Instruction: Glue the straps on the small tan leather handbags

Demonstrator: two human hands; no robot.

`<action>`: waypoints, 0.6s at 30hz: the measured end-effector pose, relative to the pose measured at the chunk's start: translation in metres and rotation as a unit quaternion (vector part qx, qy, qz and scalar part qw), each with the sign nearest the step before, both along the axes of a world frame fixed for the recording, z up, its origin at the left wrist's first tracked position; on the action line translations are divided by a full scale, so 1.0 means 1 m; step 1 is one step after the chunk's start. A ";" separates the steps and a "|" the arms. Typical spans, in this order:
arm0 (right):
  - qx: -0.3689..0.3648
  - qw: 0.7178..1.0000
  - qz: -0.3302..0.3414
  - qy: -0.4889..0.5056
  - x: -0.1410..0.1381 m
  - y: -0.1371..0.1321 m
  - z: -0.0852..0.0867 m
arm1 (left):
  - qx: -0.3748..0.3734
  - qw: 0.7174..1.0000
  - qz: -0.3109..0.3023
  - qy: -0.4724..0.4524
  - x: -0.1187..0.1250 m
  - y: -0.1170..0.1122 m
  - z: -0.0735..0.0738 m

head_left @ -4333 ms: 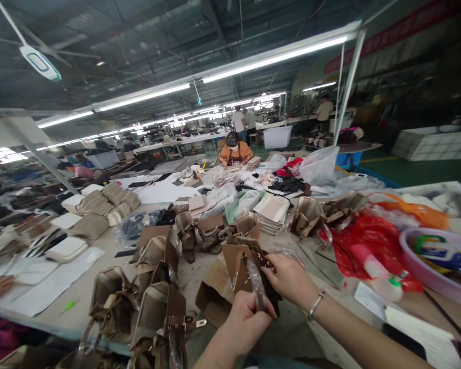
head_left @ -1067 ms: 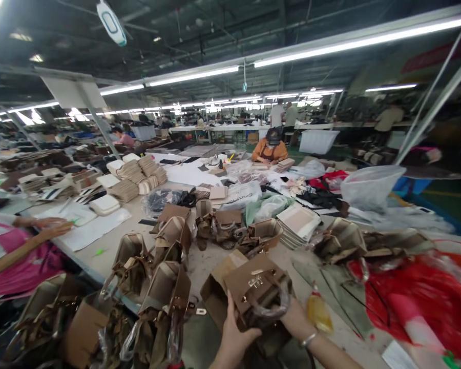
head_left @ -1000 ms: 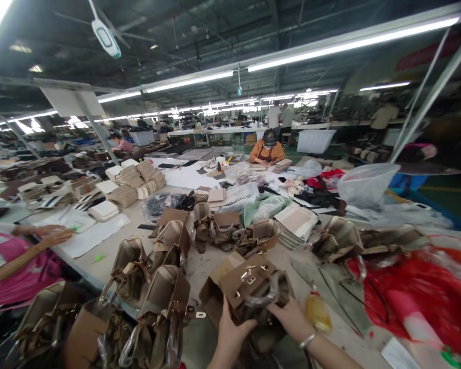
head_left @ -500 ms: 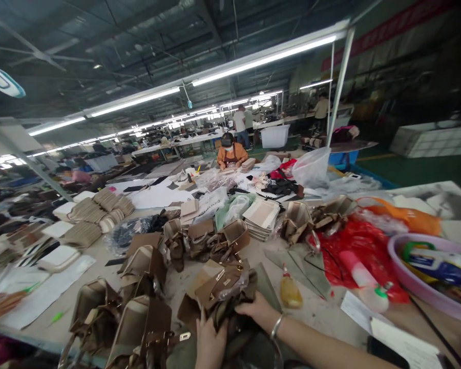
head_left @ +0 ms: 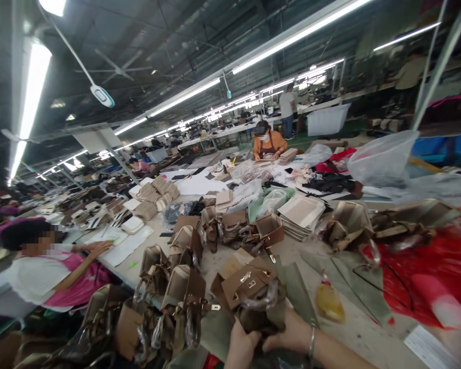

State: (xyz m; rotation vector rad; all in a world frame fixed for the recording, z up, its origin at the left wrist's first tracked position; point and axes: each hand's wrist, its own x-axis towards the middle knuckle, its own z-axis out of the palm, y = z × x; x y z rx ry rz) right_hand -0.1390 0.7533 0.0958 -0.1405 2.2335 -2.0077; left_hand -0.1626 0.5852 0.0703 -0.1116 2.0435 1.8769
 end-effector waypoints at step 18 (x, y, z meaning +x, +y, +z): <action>0.025 0.996 -0.084 0.002 -0.003 0.000 -0.035 | 0.297 0.875 -0.113 -0.367 0.022 -0.035 0.043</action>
